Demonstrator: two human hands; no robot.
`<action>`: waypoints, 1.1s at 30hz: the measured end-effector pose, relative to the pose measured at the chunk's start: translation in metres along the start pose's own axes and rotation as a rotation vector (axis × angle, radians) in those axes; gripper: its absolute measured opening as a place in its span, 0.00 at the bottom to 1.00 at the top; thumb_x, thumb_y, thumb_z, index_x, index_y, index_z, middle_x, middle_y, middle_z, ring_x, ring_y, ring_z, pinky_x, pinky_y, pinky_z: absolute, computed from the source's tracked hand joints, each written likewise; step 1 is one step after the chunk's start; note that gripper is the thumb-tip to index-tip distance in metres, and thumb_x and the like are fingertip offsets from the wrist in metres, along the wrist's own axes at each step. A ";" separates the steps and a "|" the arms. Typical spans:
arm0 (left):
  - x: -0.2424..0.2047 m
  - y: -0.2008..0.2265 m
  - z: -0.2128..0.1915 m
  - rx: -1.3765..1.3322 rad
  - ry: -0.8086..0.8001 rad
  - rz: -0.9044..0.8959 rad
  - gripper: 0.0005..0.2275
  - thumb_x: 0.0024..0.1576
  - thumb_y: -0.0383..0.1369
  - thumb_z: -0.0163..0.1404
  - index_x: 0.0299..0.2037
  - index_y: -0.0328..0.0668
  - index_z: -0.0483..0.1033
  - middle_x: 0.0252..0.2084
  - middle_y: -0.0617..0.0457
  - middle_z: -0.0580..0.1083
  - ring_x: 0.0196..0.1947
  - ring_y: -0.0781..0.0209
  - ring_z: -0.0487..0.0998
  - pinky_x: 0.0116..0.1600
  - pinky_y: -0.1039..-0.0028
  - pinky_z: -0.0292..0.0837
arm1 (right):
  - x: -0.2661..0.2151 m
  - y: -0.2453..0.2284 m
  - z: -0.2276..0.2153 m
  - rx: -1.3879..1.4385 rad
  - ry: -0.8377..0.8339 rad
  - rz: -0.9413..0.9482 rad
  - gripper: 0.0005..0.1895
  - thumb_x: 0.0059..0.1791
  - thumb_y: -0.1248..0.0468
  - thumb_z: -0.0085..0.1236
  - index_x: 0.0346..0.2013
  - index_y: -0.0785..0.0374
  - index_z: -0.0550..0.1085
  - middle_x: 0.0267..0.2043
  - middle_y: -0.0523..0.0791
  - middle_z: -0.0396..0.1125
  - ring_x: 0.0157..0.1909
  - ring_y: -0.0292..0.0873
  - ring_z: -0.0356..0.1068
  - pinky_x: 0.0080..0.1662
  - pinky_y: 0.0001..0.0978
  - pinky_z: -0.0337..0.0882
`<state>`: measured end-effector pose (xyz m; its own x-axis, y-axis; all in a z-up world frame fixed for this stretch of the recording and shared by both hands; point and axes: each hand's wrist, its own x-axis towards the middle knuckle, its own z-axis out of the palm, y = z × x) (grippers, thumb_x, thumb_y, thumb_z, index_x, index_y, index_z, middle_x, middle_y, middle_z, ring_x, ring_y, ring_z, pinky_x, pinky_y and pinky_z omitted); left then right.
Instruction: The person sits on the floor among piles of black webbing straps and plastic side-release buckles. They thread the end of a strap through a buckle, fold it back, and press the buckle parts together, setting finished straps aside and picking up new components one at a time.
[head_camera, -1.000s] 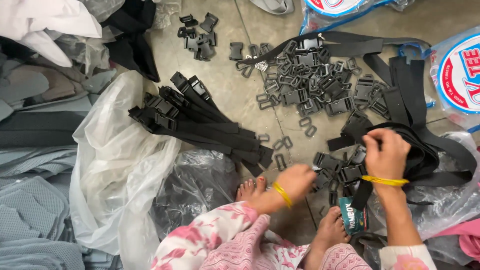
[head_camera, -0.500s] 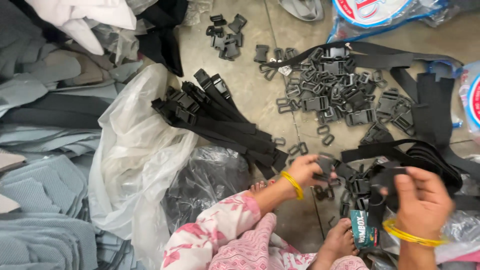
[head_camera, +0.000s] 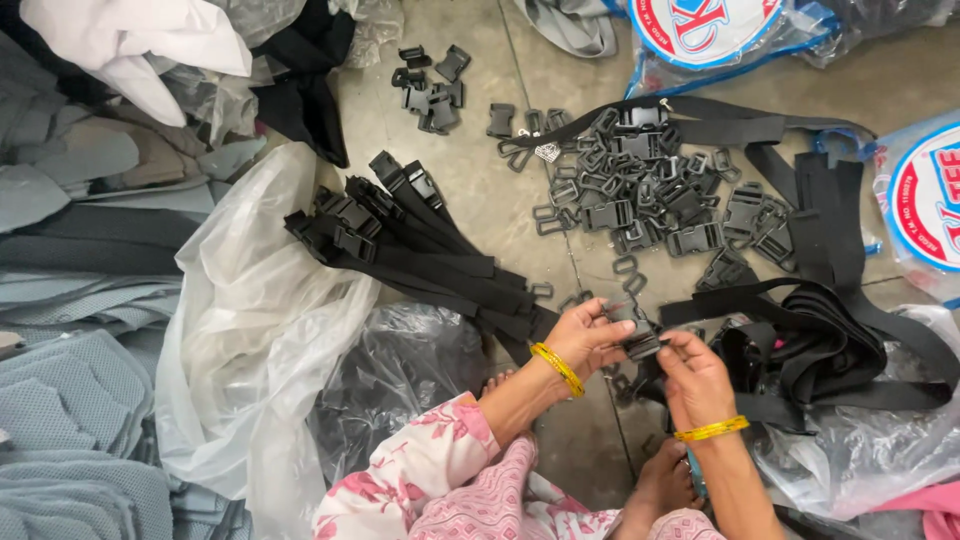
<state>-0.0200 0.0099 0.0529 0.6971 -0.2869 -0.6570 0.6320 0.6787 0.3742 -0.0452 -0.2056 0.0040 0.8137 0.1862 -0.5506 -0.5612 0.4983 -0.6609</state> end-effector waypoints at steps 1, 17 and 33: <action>-0.001 0.001 0.003 0.001 -0.003 -0.001 0.12 0.58 0.28 0.59 0.50 0.46 0.72 0.43 0.57 0.78 0.42 0.65 0.80 0.42 0.71 0.77 | 0.001 0.002 0.001 0.000 0.002 -0.002 0.11 0.53 0.74 0.57 0.50 0.65 0.75 0.43 0.41 0.71 0.44 0.32 0.68 0.48 0.24 0.67; 0.000 -0.002 0.005 0.282 0.155 0.068 0.13 0.56 0.31 0.60 0.49 0.47 0.74 0.41 0.60 0.75 0.39 0.68 0.77 0.35 0.74 0.74 | -0.035 -0.074 0.094 -0.914 0.015 -0.546 0.16 0.46 0.69 0.62 0.49 0.59 0.76 0.50 0.42 0.70 0.52 0.40 0.66 0.55 0.30 0.67; 0.022 -0.035 -0.035 1.200 -0.021 0.314 0.18 0.61 0.36 0.56 0.54 0.36 0.64 0.37 0.38 0.76 0.38 0.45 0.80 0.39 0.60 0.73 | -0.042 -0.088 0.122 -1.559 -0.328 -0.892 0.08 0.43 0.70 0.57 0.37 0.62 0.76 0.45 0.49 0.67 0.52 0.56 0.64 0.54 0.47 0.66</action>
